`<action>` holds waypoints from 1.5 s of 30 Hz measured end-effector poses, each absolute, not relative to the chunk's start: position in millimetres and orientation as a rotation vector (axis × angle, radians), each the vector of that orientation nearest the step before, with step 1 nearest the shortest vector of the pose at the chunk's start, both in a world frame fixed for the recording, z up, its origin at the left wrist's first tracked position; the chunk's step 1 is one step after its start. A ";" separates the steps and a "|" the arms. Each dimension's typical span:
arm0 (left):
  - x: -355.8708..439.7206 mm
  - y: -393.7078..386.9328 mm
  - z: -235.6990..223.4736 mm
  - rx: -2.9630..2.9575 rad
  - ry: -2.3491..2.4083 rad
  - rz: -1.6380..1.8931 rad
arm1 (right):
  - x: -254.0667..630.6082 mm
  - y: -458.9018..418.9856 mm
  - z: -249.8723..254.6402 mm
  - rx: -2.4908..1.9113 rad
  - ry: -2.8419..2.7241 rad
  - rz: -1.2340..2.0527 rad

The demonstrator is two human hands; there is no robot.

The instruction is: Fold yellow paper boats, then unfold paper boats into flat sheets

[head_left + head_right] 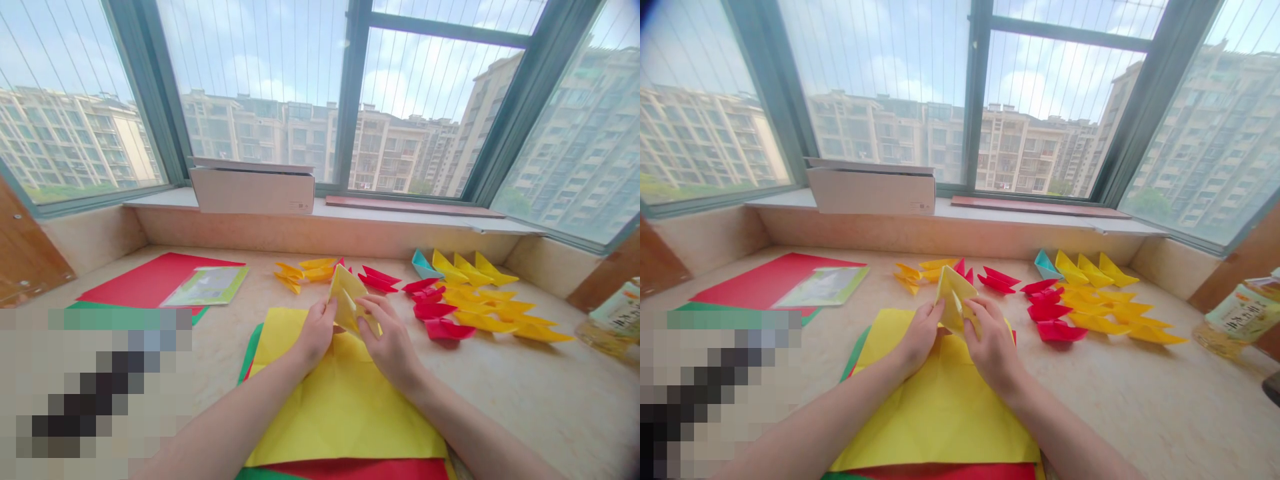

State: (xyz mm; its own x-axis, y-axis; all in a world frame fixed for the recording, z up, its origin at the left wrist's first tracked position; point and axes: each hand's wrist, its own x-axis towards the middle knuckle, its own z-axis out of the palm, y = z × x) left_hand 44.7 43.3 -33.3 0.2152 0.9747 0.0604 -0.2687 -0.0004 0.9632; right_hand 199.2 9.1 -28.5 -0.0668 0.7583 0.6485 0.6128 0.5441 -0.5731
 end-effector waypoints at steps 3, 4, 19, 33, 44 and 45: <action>45.6 43.2 -33.8 1.164 0.816 1.154 | 202.0 10.9 -27.6 -1.207 -1.778 0.246; 45.9 42.7 -33.6 1.200 0.807 1.145 | 204.0 12.0 -27.3 -1.223 -1.779 0.269; 44.7 35.6 -24.6 1.654 0.938 1.187 | 205.9 7.6 -14.6 -1.593 -1.718 0.303; 28.8 44.0 -19.8 0.932 0.549 1.137 | 236.8 30.8 -3.5 -0.995 -1.026 1.285; 31.2 37.8 -15.8 0.865 0.470 1.050 | 218.8 17.3 -11.7 -0.982 -1.178 1.232; 31.9 39.0 -15.6 0.861 0.469 1.070 | 220.6 18.9 -10.8 -0.992 -1.168 1.185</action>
State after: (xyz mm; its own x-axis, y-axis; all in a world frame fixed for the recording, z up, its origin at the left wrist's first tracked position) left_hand 31.9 39.0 -15.6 0.4294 0.9008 0.0641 -0.5629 0.2115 0.7990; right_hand 220.6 18.9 -10.8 -0.0023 0.9905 0.1377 -0.1518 0.1358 -0.9790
